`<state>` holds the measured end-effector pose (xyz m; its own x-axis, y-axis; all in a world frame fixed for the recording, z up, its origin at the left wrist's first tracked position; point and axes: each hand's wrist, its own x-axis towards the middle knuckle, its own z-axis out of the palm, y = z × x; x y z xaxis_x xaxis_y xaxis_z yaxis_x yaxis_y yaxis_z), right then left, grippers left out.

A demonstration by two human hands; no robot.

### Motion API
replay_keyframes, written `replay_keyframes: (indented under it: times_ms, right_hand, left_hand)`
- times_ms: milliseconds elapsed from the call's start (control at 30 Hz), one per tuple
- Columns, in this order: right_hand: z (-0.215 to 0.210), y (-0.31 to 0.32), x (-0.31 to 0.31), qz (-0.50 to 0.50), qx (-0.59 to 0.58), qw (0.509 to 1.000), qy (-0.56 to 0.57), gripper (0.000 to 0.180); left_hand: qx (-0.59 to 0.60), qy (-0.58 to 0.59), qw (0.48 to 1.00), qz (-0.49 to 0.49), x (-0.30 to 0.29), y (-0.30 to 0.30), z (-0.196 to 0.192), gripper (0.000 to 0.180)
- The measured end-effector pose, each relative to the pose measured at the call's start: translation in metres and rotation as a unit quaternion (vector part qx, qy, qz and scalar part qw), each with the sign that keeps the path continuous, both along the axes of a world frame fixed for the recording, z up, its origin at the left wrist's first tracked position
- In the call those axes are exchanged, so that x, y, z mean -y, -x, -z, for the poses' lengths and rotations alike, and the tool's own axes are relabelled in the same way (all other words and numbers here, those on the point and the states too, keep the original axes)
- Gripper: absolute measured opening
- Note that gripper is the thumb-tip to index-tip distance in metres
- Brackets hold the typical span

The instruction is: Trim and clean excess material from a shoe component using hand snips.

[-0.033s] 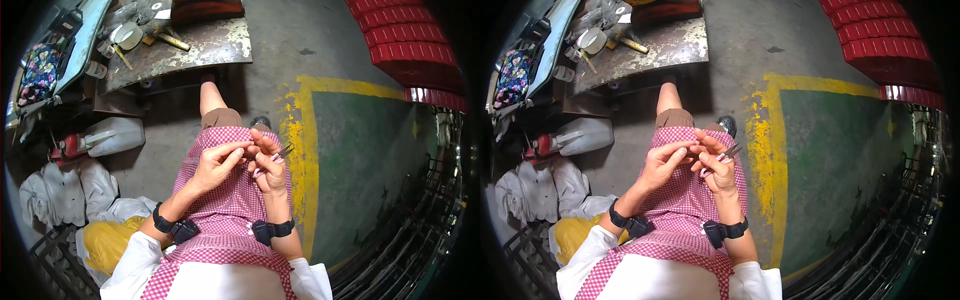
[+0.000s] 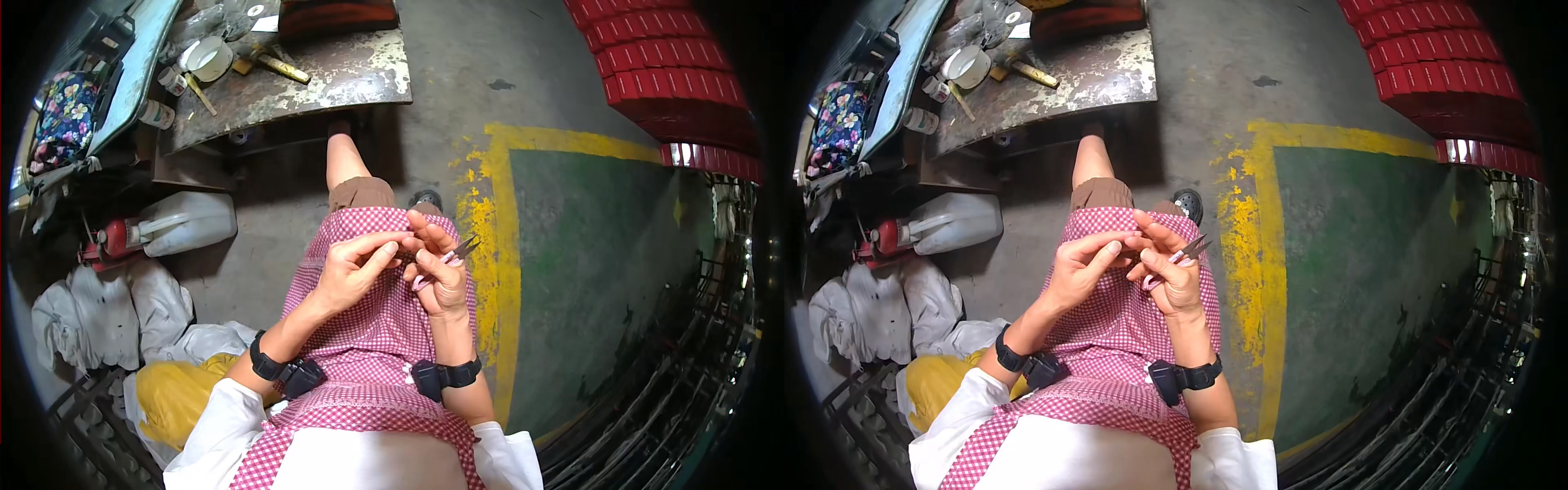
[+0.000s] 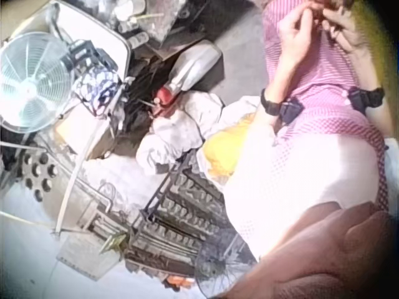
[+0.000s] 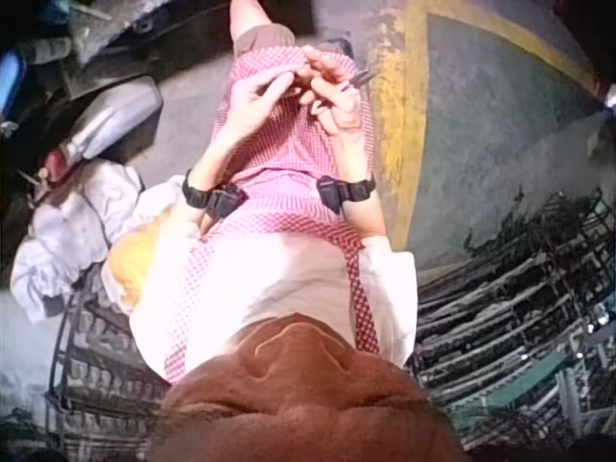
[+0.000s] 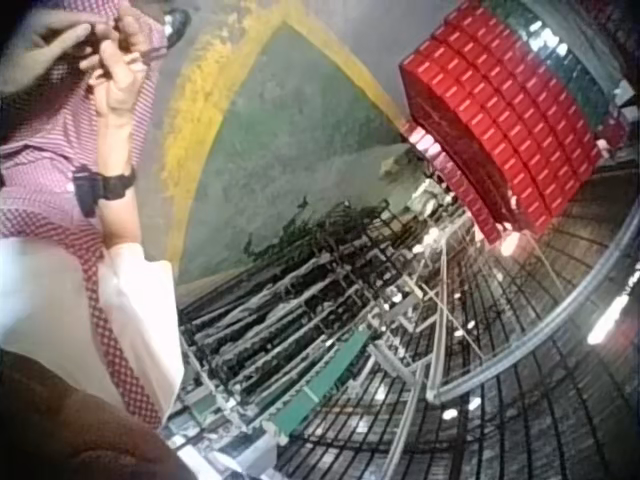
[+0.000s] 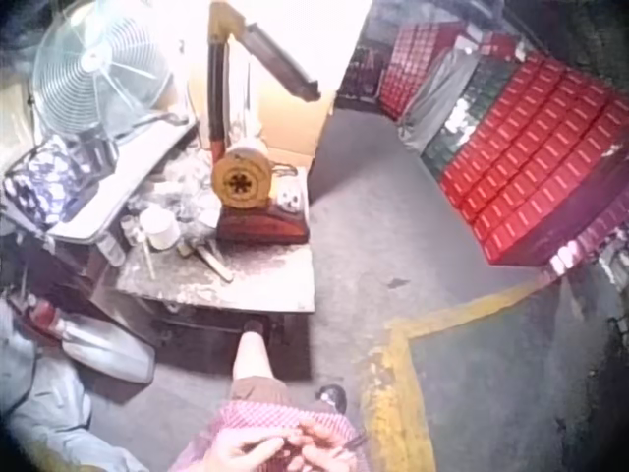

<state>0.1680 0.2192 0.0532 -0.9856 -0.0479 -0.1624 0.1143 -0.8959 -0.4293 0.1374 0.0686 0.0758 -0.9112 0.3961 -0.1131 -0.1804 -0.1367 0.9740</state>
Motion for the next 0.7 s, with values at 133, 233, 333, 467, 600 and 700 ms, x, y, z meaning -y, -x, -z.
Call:
replay_keyframes:
  times_ms: [133, 233, 333, 467, 600, 700]
  right_hand:
    - [0.0021, -0.0002, -0.0008, -0.017, -0.016, 1.0, 0.009, 0.038]
    - [0.0006, 0.0004, -0.0004, -0.015, -0.011, 1.0, 0.011, 0.039]
    - [-0.0014, 0.001, -0.0013, -0.017, -0.006, 1.0, 0.0, 0.038]
    - [0.0011, -0.0004, -0.0021, -0.017, -0.005, 1.0, -0.002, 0.038]
    - [-0.0006, 0.0004, -0.0018, -0.021, 0.001, 1.0, 0.004, 0.038]
    - [-0.0013, 0.0009, -0.0019, -0.023, 0.002, 1.0, 0.005, 0.037]
  left_hand:
    - [0.071, -0.043, 0.996, -0.025, 0.0008, -0.0007, -0.0007, 0.022]
    - [0.113, -0.066, 0.991, -0.031, 0.0008, 0.0003, -0.0002, 0.023]
    - [0.12, -0.082, 0.989, -0.028, 0.0015, 0.0004, 0.003, 0.023]
    - [0.115, -0.082, 0.99, -0.027, 0.0014, -0.0002, 0.0039, 0.023]
    - [0.105, -0.075, 0.991, -0.03, 0.0018, -0.001, 0.0069, 0.023]
    - [0.074, -0.057, 0.995, -0.032, 0.0008, -0.0007, 0.004, 0.022]
